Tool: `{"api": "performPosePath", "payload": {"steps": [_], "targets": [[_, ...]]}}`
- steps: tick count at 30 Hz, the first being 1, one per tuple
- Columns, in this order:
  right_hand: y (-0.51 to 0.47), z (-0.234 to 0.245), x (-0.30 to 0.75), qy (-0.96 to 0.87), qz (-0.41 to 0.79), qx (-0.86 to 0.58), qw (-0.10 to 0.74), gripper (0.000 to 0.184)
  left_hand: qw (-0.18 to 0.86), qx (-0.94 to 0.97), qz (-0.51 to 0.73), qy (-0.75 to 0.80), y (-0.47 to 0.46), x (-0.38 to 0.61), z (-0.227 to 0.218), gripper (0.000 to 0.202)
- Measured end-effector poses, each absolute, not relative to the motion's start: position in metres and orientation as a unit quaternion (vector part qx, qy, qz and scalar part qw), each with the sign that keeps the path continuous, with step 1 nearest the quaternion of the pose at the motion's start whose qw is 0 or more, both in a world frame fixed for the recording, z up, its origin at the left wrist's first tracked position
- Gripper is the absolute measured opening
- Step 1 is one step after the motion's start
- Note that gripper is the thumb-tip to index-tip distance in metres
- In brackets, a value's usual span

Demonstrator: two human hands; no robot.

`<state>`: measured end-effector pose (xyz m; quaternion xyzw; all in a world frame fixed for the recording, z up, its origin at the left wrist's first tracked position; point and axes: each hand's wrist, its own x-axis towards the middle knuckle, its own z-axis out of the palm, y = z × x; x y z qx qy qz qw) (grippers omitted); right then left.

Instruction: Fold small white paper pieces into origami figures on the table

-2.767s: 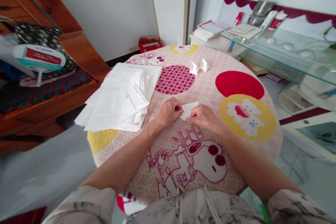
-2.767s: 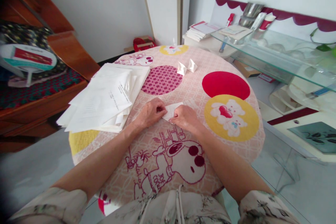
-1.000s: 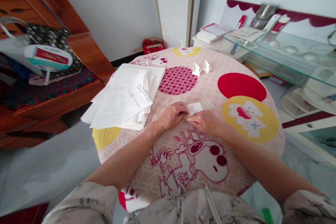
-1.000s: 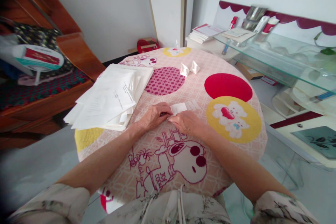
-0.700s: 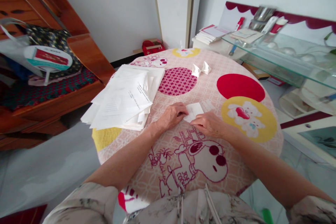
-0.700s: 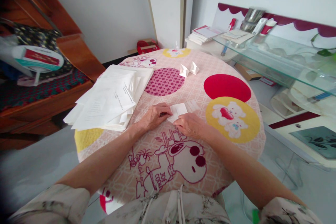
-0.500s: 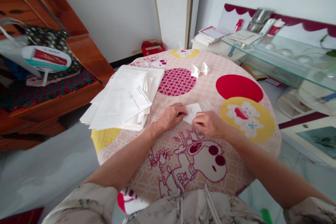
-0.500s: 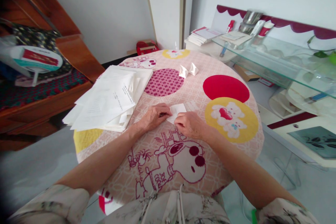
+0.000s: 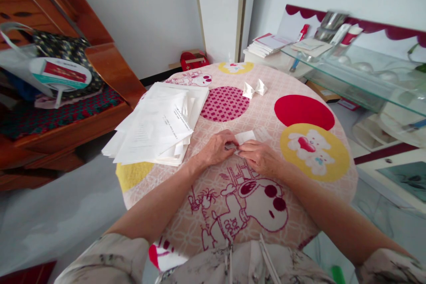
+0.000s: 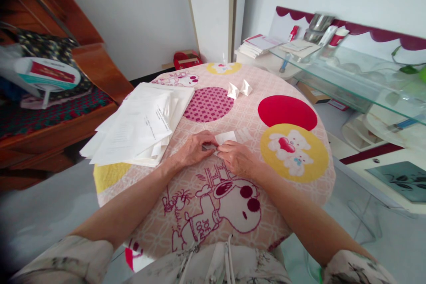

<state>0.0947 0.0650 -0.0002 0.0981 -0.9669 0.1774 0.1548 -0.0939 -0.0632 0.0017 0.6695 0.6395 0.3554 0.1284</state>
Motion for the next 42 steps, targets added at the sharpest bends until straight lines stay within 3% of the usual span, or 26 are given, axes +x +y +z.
{"api": "performPosePath", "payload": {"steps": [15, 21, 27, 34, 42], "targets": [[0.063, 0.000, 0.095, -0.963, 0.197, 0.084, 0.162, 0.027, 0.143, 0.647, 0.355, 0.659, -0.068, -0.129, -0.012, 0.056], [0.062, -0.001, 0.095, -0.963, 0.199, 0.074, 0.166, 0.026, 0.077, 0.647, 0.395, 0.648, -0.074, -0.114, 0.003, 0.034], [0.061, 0.001, 0.097, -0.970, 0.160, 0.089, 0.160, 0.025, 0.089, 0.734, 0.309, 0.599, -0.074, -0.096, 0.001, 0.017], [0.072, 0.000, 0.108, -0.982, 0.090, 0.063, 0.150, 0.030, 0.084, 0.741, 0.292, 0.598, -0.077, -0.101, -0.003, 0.020], [0.078, 0.004, 0.112, -0.981, 0.101, 0.035, 0.163, 0.027, 0.084, 0.769, 0.269, 0.574, -0.078, -0.099, 0.002, 0.023]]}}
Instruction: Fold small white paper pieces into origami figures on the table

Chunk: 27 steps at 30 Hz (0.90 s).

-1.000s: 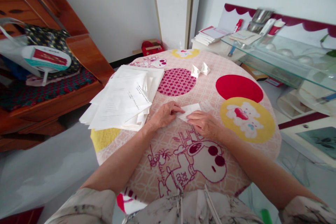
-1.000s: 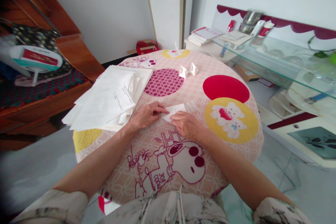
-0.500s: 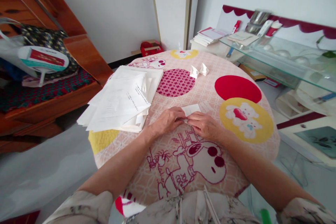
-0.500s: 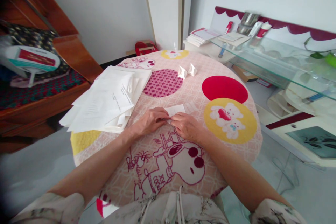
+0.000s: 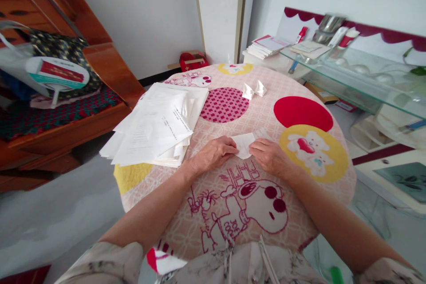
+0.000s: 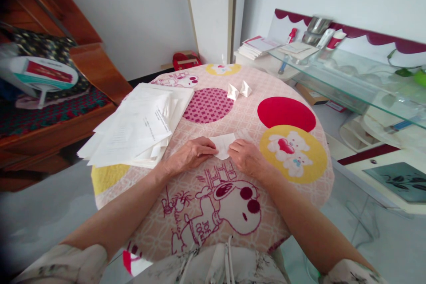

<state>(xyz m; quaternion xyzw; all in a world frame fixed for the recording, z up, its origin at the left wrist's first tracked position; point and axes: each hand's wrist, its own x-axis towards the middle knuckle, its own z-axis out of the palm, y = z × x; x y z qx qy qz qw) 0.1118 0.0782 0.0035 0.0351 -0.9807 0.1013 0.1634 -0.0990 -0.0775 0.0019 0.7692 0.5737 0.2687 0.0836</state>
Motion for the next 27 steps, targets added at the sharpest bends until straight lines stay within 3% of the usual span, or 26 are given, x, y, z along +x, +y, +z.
{"api": "performPosePath", "payload": {"steps": [8, 12, 19, 27], "targets": [[0.086, 0.011, 0.114, -0.949, 0.247, 0.012, 0.196, 0.023, 0.101, 0.809, 0.223, 0.534, -0.083, -0.093, 0.019, 0.027], [0.099, 0.017, 0.107, -0.940, 0.300, -0.005, 0.164, 0.017, 0.110, 0.816, 0.200, 0.532, -0.085, -0.092, 0.023, 0.026], [0.097, 0.020, 0.080, -0.951, 0.277, -0.029, 0.134, 0.021, 0.121, 0.822, 0.185, 0.525, -0.087, -0.093, 0.027, 0.027], [0.083, 0.012, 0.075, -0.945, 0.260, -0.089, 0.176, 0.021, 0.139, 0.819, 0.217, 0.513, -0.087, -0.098, 0.023, 0.026]]}}
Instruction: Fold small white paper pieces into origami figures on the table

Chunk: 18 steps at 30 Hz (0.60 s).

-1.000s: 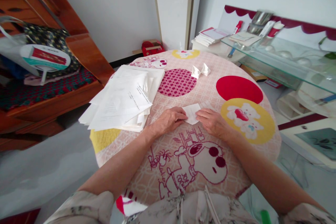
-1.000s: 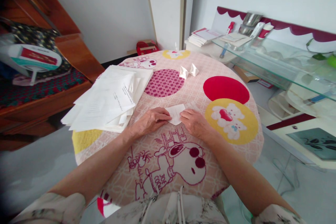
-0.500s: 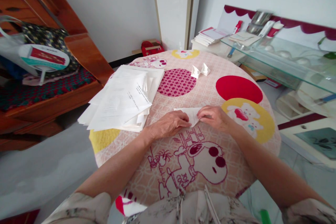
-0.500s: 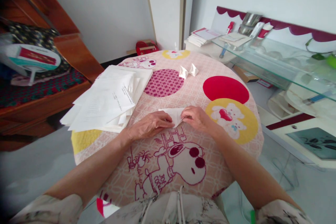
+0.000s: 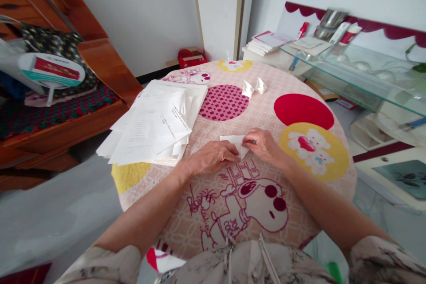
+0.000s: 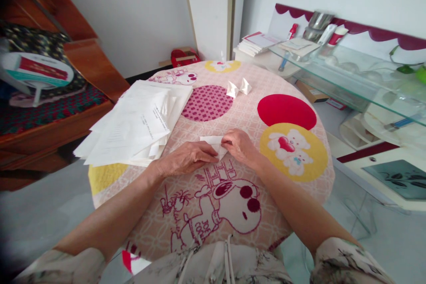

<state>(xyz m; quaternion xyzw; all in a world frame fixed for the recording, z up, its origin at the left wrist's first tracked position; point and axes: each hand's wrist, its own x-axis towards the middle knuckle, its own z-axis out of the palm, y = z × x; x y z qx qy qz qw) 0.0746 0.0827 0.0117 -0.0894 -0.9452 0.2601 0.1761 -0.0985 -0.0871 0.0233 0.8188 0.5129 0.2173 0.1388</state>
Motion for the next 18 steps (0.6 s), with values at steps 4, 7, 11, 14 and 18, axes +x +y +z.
{"api": "performPosePath", "payload": {"steps": [4, 7, 11, 14, 18], "targets": [[0.0789, 0.0081, 0.0753, -0.944, 0.245, -0.115, 0.188, 0.019, 0.135, 0.814, 0.228, 0.517, -0.0874, -0.1002, 0.0210, 0.024], [0.0772, 0.0060, 0.0737, -0.945, 0.236, -0.130, 0.187, 0.020, 0.134, 0.816, 0.220, 0.518, -0.0874, -0.0999, 0.0223, 0.024], [0.0766, 0.0032, 0.0714, -0.945, 0.230, -0.140, 0.188, 0.020, 0.150, 0.810, 0.230, 0.518, -0.0874, -0.0990, 0.0259, 0.026], [0.0774, 0.0017, 0.0708, -0.944, 0.230, -0.145, 0.186, 0.020, 0.149, 0.808, 0.224, 0.525, -0.0877, -0.0971, 0.0275, 0.029], [0.0782, 0.0022, 0.0697, -0.943, 0.233, -0.146, 0.187, 0.021, 0.127, 0.816, 0.192, 0.530, -0.0880, -0.0932, 0.0279, 0.027]]}}
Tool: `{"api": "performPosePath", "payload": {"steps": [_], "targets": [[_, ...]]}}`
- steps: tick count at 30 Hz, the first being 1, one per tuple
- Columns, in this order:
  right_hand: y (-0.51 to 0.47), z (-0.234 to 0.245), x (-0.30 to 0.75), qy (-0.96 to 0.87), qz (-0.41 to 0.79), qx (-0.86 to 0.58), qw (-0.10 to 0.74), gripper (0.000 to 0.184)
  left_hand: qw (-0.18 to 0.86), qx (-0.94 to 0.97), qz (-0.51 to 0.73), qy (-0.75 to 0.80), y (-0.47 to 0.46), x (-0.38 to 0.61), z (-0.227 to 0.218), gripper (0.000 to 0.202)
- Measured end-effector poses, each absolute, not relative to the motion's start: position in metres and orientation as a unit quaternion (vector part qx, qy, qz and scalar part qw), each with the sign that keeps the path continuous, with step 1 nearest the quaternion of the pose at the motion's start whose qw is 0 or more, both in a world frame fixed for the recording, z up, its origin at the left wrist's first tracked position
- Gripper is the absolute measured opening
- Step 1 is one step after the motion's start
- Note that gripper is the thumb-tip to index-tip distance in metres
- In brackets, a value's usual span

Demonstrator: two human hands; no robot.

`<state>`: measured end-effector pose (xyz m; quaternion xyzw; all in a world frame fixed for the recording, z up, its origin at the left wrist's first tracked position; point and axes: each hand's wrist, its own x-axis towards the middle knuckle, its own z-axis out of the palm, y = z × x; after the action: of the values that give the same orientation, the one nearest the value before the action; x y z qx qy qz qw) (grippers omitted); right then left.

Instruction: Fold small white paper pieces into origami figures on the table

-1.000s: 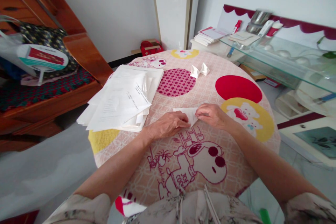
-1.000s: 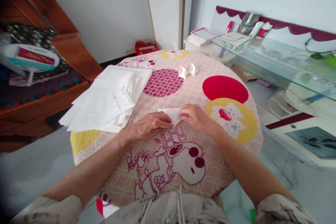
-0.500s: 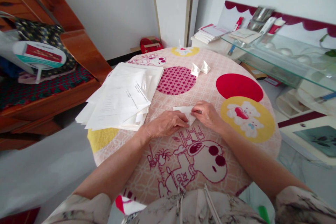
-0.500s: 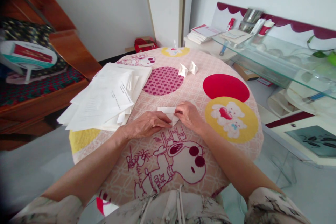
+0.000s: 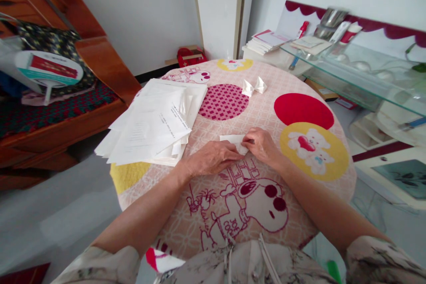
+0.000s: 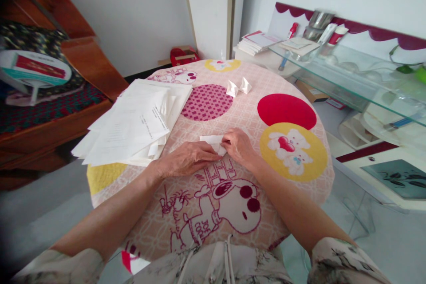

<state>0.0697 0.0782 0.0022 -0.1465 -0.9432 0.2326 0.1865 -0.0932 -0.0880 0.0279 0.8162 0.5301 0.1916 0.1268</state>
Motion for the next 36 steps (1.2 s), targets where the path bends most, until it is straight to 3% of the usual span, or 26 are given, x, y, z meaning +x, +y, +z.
{"api": "performPosePath", "payload": {"steps": [18, 29, 36], "targets": [[0.0765, 0.0017, 0.0640, -0.946, 0.220, -0.177, 0.158, 0.018, 0.098, 0.823, 0.146, 0.540, -0.0910, -0.0915, 0.0253, 0.031], [0.0712, 0.0055, 0.0637, -0.950, 0.193, -0.200, 0.140, 0.019, 0.154, 0.826, 0.178, 0.512, -0.0885, -0.0890, 0.0288, 0.027], [0.0718, 0.0039, 0.0625, -0.945, 0.207, -0.185, 0.172, 0.020, 0.176, 0.818, 0.175, 0.519, -0.0889, -0.0871, 0.0303, 0.029]]}}
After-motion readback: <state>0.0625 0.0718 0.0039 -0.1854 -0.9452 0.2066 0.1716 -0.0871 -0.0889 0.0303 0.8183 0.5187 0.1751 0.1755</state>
